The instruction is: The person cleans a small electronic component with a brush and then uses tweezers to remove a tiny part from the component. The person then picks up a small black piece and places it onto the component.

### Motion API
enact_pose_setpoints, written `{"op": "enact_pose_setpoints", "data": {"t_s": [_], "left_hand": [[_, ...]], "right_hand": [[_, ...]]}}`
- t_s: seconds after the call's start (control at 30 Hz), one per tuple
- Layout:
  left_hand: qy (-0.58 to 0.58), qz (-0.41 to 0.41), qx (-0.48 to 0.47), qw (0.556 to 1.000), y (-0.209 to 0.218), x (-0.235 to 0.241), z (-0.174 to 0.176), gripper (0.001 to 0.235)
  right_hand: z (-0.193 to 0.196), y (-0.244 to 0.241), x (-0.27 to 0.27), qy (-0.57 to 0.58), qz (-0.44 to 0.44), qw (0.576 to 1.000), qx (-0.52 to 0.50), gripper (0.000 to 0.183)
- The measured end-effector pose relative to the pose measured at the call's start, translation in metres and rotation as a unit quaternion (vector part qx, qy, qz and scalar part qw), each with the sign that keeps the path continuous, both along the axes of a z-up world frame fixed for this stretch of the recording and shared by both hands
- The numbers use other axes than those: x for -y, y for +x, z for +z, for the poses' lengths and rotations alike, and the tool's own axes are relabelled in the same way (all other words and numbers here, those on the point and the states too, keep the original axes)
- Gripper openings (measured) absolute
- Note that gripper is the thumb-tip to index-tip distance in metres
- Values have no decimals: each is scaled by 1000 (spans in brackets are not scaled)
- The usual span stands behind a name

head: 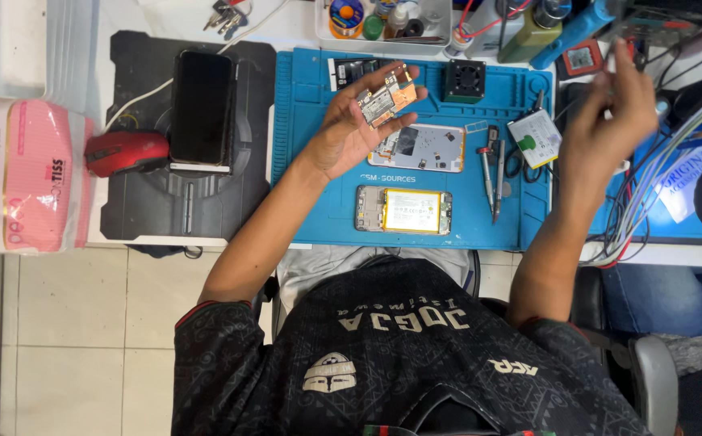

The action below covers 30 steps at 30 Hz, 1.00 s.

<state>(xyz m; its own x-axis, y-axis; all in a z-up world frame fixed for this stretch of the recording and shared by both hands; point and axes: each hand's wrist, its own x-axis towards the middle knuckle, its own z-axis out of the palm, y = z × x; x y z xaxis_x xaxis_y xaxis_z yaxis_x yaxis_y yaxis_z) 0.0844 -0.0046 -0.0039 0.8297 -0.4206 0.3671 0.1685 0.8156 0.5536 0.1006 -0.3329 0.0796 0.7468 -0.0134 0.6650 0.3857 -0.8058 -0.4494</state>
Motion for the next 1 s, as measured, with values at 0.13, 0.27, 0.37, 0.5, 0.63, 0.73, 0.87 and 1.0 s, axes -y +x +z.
{"op": "enact_pose_setpoints", "data": {"t_s": [0.13, 0.27, 0.37, 0.5, 0.63, 0.73, 0.87, 1.0], "left_hand": [[5, 12, -8, 1000, -6, 2, -3, 85], [12, 11, -5, 1000, -11, 9, 1, 86], [25, 17, -3, 1000, -14, 10, 3, 86], [41, 23, 19, 999, -16, 7, 6, 85], [40, 35, 4, 999, -16, 10, 7, 87], [39, 36, -4, 999, -18, 9, 6, 87], [44, 46, -15, 998, -16, 7, 7, 89], [50, 44, -13, 998, -15, 10, 6, 90]], "right_hand": [[-4, -54, -46, 171, 65, 982, -49, 28], [-16, -99, -108, 117, 212, 967, -76, 34], [-18, -108, -132, 112, 215, 960, -141, 38], [-14, -101, -137, 110, 189, 968, -122, 42], [-15, -100, -135, 94, 207, 964, -136, 41], [-18, -99, -136, 99, 201, 965, -135, 41], [-14, -96, -136, 80, 242, 954, -159, 43], [-9, -92, -136, 93, 198, 959, -179, 42]]}}
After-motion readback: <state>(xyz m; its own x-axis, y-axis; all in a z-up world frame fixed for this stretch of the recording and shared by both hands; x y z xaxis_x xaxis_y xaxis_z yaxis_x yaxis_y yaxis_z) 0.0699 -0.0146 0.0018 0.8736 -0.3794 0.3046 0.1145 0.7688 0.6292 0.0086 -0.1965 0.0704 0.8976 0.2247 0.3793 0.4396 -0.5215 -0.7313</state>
